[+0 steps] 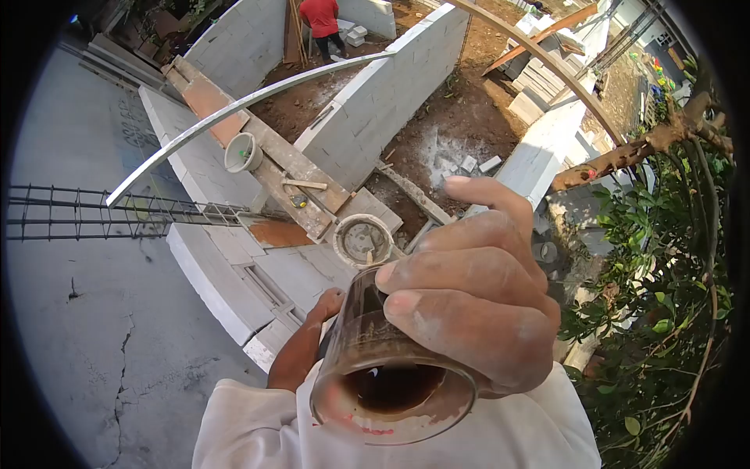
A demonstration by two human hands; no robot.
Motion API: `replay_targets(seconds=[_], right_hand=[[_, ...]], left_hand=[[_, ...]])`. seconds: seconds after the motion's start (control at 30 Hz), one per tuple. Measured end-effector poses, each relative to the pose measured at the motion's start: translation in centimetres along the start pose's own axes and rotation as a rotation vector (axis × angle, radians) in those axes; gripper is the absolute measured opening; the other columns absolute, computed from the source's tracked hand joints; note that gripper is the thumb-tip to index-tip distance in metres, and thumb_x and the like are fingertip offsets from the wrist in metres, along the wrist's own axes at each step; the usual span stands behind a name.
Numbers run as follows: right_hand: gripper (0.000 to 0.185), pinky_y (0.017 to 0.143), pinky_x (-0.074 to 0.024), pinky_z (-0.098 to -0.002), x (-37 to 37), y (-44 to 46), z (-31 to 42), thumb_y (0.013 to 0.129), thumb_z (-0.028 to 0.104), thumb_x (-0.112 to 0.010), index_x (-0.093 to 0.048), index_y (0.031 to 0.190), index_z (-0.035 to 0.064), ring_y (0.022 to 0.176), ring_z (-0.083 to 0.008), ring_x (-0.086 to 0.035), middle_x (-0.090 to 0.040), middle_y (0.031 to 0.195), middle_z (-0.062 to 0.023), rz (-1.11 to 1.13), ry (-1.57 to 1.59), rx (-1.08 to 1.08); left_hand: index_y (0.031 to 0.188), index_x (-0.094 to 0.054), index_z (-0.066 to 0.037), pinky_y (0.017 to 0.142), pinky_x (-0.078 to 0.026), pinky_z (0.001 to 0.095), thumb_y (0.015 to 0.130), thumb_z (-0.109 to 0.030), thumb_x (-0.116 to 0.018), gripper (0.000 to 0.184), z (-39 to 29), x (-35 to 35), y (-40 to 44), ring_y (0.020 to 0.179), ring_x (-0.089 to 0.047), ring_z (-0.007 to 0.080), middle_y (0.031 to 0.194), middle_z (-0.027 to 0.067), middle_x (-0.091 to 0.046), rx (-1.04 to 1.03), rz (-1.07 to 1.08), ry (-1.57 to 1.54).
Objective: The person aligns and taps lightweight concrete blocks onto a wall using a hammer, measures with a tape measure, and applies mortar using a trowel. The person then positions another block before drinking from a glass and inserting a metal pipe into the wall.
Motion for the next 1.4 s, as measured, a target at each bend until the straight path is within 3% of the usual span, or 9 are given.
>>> replay_targets(seconds=[0.13, 0.27, 0.33, 0.4, 0.6, 0.83, 1.0, 1.13, 1.4], right_hand=[[0.051, 0.093, -0.0499, -0.0534, 2.6, -7.2, -6.3, 0.075, 0.028, -0.093, -0.066, 0.11, 0.0017, 0.083, -0.028, -0.065, -0.07, 0.098, -0.0117, -0.145, -0.05, -0.077], [0.066, 0.096, -0.0494, -0.0549, 6.0, -17.0, -12.4, 0.069, 0.033, -0.099, -0.064, 0.116, 0.0023, 0.086, -0.0311, -0.067, -0.073, 0.105, -0.0138, -0.245, -0.218, -0.238], [0.072, 0.102, -0.0488, -0.0576, 7.5, -22.8, -15.2, 0.066, 0.03, -0.102, -0.063, 0.12, 0.0021, 0.093, -0.0314, -0.071, -0.075, 0.111, -0.0151, -0.312, -0.349, -0.346], [0.078, 0.105, -0.0484, -0.0593, 9.1, -28.6, -17.8, 0.063, 0.029, -0.105, -0.062, 0.122, 0.0033, 0.096, -0.0303, -0.072, -0.076, 0.111, -0.0149, -0.361, -0.441, -0.448], [0.077, 0.114, -0.0456, -0.0614, 12.2, -46.8, -25.2, 0.065, 0.02, -0.104, -0.06, 0.127, 0.0035, 0.11, -0.0318, -0.073, -0.075, 0.112, -0.0154, -0.46, -0.768, -0.793], [0.07, 0.12, -0.0424, -0.0591, 11.7, -69.6, -34.7, 0.067, 0.014, -0.099, -0.063, 0.126, 0.0026, 0.109, -0.0336, -0.072, -0.073, 0.117, -0.0145, -0.576, -0.951, -1.159], [0.064, 0.097, -0.0559, -0.0366, 9.9, -84.0, -42.6, 0.075, 0.012, -0.097, -0.06, 0.127, 0.0017, 0.109, -0.0194, -0.068, -0.07, 0.116, -0.0103, -0.741, -0.826, -1.359], [0.064, 0.095, -0.0571, -0.0363, 9.1, -93.5, -49.3, 0.076, 0.013, -0.097, -0.058, 0.125, 0.0005, 0.105, -0.0187, -0.069, -0.07, 0.116, -0.0113, -0.822, -0.796, -1.452], [0.065, 0.091, -0.0589, -0.0398, 10.3, -102.8, -61.5, 0.073, 0.025, -0.098, -0.062, 0.122, 0.002, 0.1, -0.022, -0.074, -0.075, 0.11, -0.0137, -0.895, -0.978, -1.508]], left_hand=[[0.127, -0.073, -0.001, 0.103, -0.054, 0.0475, 0.098, -0.045, -0.058, 0.055, -0.1, -1.2, 0.7, 0.117, -0.07, 0.0433, 0.129, 0.027, -0.073, -0.013, 0.171, 0.014], [0.132, -0.071, 0.0, 0.103, -0.054, 0.0468, 0.1, -0.045, -0.059, 0.056, 0.6, -3.4, 4.1, 0.118, -0.07, 0.0421, 0.13, 0.0271, -0.073, -0.124, 0.327, 0.07], [0.143, -0.059, 0.011, 0.108, -0.053, 0.0459, 0.101, -0.039, -0.067, 0.066, -11.6, 0.1, 0.1, 0.129, -0.067, 0.0403, 0.135, 0.0313, -0.07, 0.223, 0.425, 0.027], [0.151, -0.049, 0.014, 0.117, -0.047, 0.0448, 0.097, -0.042, -0.071, 0.081, -5.6, -3.0, 2.7, 0.135, -0.062, 0.0445, 0.139, 0.0367, -0.065, 0.155, 0.44, 0.128], [0.165, -0.021, 0.01, 0.122, -0.042, 0.0529, 0.094, -0.045, -0.074, 0.104, -6.7, -6.7, 4.4, 0.142, -0.046, 0.0568, 0.156, 0.0413, -0.038, 0.238, 0.39, 0.518], [0.164, -0.026, 0.008, 0.119, -0.042, 0.0548, 0.09, -0.042, -0.08, 0.104, -6.1, -10.2, 8.2, 0.14, -0.047, 0.0551, 0.151, 0.0393, -0.043, 0.21, 0.154, 0.645], [0.16, -0.033, 0.008, 0.118, -0.042, 0.0557, 0.086, -0.037, -0.082, 0.099, -4.8, -10.9, 10.2, 0.137, -0.049, 0.0537, 0.148, 0.037, -0.046, 0.163, 0.132, 0.665], [0.154, -0.048, 0.004, 0.121, -0.038, 0.0554, 0.093, -0.046, -0.077, 0.084, -8.7, -10.5, 11.0, 0.141, -0.048, 0.0503, 0.149, 0.0327, -0.052, 0.217, 0.106, 0.634], [0.16, -0.044, -0.001, 0.124, -0.034, 0.0563, 0.092, -0.049, -0.078, 0.09, -7.2, -10.3, 13.1, 0.146, -0.043, 0.0509, 0.156, 0.0332, -0.046, 0.286, 0.106, 0.69]])
Point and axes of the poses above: each hand's wrist, its own y-axis towards the middle knuckle, its own x-axis out of the back of the hand, z = x × y, the point moved 3 cm from there along y, towards the middle knuckle
